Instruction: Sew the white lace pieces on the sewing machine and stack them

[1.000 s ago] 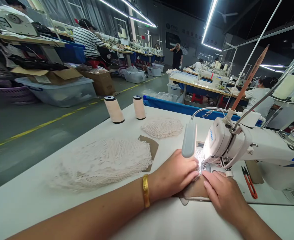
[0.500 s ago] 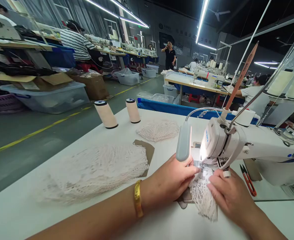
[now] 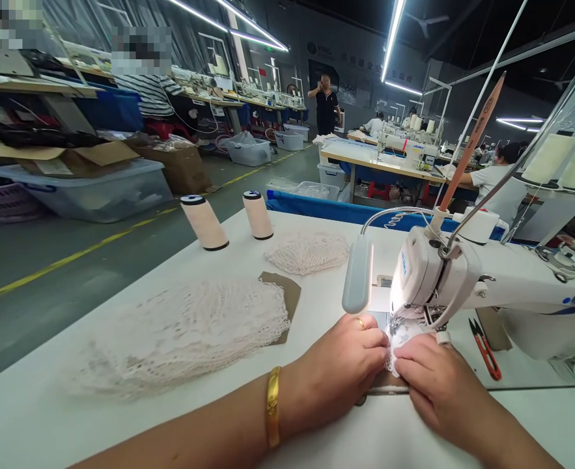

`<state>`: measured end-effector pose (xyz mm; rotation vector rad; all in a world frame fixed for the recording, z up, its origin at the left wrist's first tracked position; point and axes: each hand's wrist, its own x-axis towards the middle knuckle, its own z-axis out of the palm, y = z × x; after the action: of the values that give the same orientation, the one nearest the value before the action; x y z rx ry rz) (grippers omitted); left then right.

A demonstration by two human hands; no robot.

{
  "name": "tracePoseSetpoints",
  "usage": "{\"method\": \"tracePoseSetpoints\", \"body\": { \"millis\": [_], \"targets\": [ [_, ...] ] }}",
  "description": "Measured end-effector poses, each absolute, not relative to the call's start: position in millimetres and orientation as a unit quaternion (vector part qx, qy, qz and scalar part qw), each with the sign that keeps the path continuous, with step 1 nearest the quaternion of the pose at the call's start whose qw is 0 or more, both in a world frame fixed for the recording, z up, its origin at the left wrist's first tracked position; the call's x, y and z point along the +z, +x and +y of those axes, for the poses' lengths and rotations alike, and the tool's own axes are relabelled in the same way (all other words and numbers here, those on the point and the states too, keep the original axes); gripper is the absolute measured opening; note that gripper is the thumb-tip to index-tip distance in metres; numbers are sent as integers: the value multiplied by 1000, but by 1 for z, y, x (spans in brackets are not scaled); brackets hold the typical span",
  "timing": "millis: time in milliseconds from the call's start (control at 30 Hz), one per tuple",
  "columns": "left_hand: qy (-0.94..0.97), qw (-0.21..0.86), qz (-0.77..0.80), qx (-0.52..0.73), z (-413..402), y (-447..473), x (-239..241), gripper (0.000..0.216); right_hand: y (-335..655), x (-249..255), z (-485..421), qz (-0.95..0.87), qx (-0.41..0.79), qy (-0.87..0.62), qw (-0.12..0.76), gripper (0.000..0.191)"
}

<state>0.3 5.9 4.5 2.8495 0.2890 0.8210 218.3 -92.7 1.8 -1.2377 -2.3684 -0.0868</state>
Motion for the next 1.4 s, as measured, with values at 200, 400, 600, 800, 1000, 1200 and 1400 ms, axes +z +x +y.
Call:
{"method": "tracePoseSetpoints", "body": {
  "millis": [200,400,600,800,1000,1200,1400],
  "targets": [
    [956,73,105,263,4,-1,1,20,219,-1,-94,-855,-25,-468,224,25],
    [957,67,106,263,4,-1,2,18,221,-3,-92,-855,-33,-458,240,25],
    [961,61,97,252,1,-1,1,21,220,-2,-90,-854,-38,-453,254,31],
    [960,54,107,255,5,0,-1,18,221,-6,-87,-845,-52,-470,251,37],
    [959,51,104,259,8,2,-4,18,221,-9,-87,-841,-60,-475,253,40],
    [955,23,118,270,18,6,-6,25,223,-14,-83,-823,-49,-514,239,44],
    [954,25,145,261,28,9,-7,28,228,-23,-77,-794,-85,-568,198,49]
  ]
}}
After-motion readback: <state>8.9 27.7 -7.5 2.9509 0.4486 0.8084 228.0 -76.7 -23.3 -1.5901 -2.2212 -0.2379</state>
